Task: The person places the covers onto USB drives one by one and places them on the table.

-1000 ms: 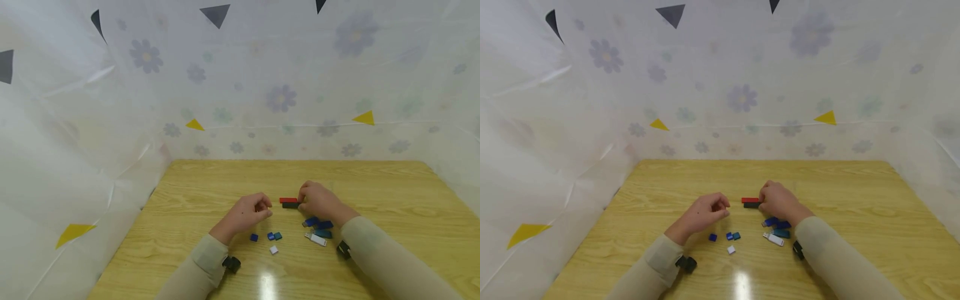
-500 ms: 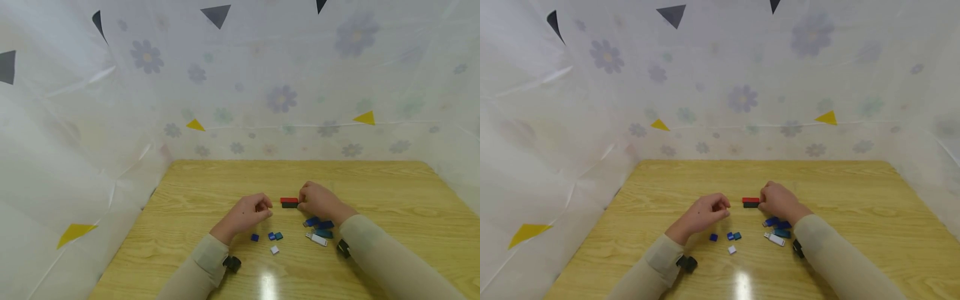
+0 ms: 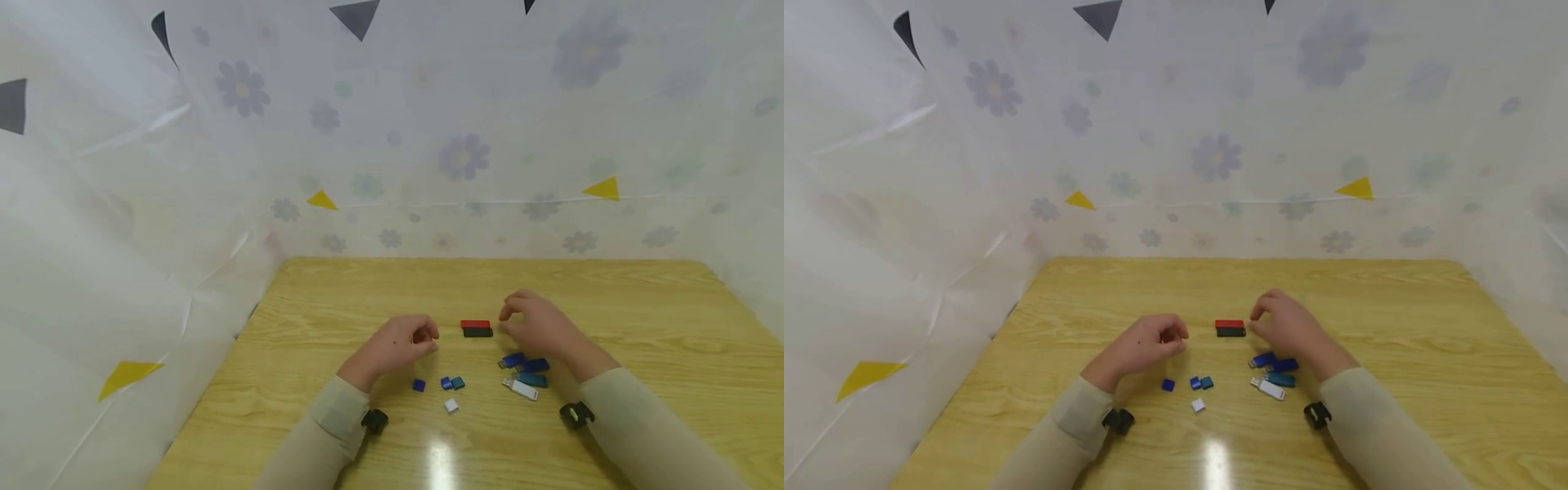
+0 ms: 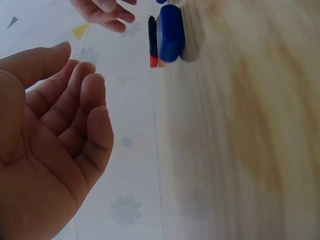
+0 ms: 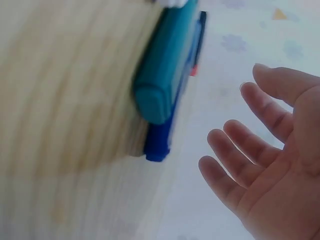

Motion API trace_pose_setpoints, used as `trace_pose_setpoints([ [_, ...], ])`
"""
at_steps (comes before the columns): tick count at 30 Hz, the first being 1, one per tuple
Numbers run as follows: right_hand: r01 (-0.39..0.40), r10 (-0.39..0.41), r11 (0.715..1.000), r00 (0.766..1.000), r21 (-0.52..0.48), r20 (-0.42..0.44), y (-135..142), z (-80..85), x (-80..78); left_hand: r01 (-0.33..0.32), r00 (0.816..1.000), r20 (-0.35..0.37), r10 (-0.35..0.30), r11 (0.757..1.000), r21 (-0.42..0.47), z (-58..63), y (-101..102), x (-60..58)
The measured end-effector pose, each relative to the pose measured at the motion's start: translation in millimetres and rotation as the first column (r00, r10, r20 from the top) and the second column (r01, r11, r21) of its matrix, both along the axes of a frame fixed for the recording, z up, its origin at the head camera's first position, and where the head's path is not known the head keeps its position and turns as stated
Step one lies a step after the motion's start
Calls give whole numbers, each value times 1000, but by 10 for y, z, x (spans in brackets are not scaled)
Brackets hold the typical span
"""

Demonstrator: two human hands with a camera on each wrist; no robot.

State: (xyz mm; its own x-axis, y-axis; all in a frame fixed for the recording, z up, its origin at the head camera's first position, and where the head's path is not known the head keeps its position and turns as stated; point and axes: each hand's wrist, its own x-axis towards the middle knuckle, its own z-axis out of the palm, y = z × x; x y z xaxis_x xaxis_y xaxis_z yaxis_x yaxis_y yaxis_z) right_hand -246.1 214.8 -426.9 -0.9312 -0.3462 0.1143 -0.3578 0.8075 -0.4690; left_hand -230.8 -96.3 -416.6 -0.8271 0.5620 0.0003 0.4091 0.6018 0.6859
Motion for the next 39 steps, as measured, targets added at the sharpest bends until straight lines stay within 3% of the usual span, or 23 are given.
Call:
trace_pose_setpoints([
  [6, 26, -27, 994, 1000, -102, -5, 89, 95, 212, 119, 993, 4, -120, 985, -124, -2, -107, -18],
  [11, 28, -29, 987, 1000, -161, -1, 165, 148, 338, 161, 987, 29, -159, 959, -234, -13, -191, -9],
  [18, 15, -17, 984, 1000, -177, -9, 187, 158, 363, 162, 985, 119, -128, 925, -343, -24, -241, 58],
  [22, 13, -15, 982, 1000, -191, -7, 170, 152, 372, 174, 984, 102, -146, 915, -365, -21, -225, 69],
  [28, -4, 3, 980, 1000, -199, -6, 157, 126, 341, 109, 994, 50, -97, 917, -384, -11, -225, 28],
  [32, 2, -3, 979, 1000, -202, 0, 179, 104, 331, 106, 994, 54, -93, 925, -365, 3, -225, -11],
  [39, 9, -7, 978, 1000, -209, 13, 212, 96, 322, 107, 993, 81, -81, 908, -404, -7, -230, -35],
])
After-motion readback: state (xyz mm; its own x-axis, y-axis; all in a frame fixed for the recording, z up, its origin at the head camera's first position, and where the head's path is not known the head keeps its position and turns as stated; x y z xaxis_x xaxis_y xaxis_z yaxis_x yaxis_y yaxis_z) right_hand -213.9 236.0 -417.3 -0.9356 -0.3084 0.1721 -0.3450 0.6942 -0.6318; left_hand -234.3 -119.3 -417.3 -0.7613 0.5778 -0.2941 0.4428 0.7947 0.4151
